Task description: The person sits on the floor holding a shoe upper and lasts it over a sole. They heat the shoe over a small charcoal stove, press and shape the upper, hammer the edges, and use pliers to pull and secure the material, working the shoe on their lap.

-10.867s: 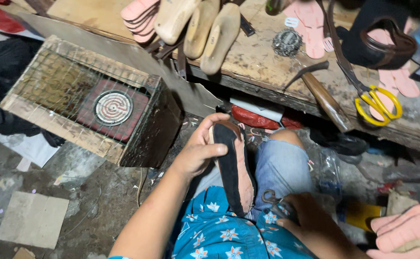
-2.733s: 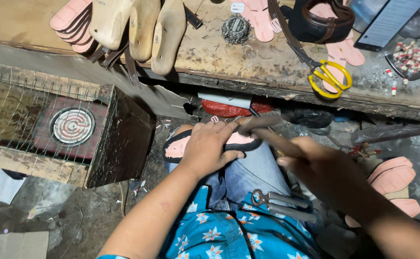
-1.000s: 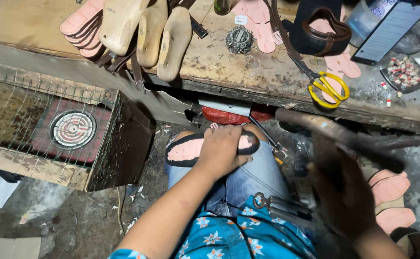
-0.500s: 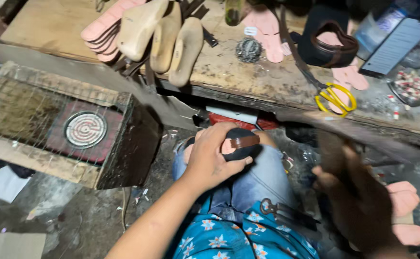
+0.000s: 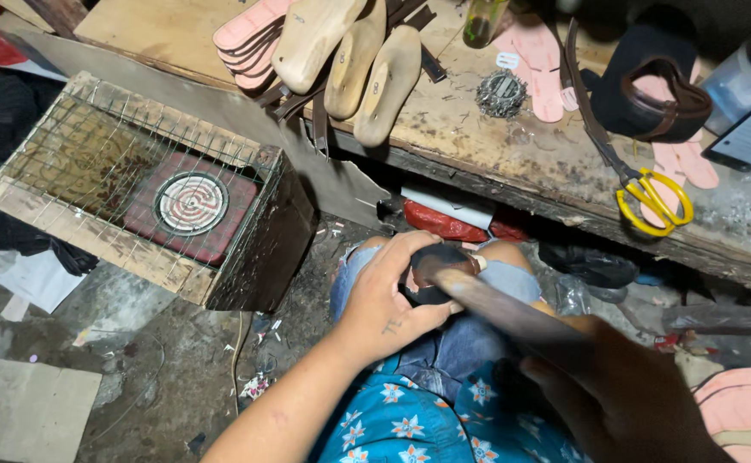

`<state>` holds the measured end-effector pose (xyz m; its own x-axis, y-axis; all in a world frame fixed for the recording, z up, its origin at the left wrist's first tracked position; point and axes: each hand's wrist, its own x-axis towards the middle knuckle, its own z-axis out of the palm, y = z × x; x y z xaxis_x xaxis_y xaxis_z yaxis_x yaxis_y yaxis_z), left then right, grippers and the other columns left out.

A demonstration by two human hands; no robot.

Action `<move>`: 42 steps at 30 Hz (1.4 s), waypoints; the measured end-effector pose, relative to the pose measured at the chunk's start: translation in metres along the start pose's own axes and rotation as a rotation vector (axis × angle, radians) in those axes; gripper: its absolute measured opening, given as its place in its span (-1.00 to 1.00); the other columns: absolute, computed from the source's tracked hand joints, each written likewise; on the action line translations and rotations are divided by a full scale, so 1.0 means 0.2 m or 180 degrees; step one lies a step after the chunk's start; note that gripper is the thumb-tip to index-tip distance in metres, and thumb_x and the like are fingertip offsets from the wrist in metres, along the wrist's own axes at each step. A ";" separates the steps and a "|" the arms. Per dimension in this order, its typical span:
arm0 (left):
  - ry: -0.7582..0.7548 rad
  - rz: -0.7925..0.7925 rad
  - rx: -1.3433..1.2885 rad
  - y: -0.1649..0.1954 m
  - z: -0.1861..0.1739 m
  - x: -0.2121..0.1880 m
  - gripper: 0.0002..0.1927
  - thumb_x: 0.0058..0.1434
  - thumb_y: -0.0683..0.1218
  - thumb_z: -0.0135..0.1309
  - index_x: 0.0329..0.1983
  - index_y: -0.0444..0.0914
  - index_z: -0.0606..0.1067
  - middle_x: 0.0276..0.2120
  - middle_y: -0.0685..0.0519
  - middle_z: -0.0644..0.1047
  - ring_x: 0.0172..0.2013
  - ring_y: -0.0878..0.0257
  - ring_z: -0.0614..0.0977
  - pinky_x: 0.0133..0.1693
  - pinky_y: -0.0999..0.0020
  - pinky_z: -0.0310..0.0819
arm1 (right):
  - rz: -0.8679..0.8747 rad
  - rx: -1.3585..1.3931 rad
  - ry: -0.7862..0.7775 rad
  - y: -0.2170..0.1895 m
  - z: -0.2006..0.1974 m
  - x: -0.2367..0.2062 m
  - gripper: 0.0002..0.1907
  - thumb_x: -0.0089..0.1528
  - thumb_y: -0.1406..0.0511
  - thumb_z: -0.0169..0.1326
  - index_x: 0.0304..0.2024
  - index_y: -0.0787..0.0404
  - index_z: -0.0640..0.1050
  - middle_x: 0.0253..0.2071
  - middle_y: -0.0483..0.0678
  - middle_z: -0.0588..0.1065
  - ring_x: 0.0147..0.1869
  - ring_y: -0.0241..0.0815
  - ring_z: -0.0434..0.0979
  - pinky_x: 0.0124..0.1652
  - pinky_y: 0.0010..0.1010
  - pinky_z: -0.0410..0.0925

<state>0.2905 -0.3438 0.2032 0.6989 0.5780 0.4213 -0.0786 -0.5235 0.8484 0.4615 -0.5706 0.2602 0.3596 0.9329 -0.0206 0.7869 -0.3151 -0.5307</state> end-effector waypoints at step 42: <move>-0.0097 -0.2069 -0.3703 -0.36 -0.09 0.01 -0.56 0.43 0.13 0.00 -0.19 -0.38 0.52 -0.29 -0.14 0.58 -0.30 0.07 0.65 -0.21 0.19 0.58 | 0.0882 0.3227 -0.0160 -0.07 0.24 0.21 -0.18 0.23 0.27 -0.06 0.56 0.14 0.10 -0.37 -0.01 0.51 -0.40 -0.24 0.46 -0.34 -0.42 0.42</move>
<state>0.2855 -0.2932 0.1489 0.8546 0.4953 -0.1559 -0.2738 0.6848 0.6753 0.4417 -0.5184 0.2268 0.4234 0.8640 -0.2725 -0.1162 -0.2465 -0.9622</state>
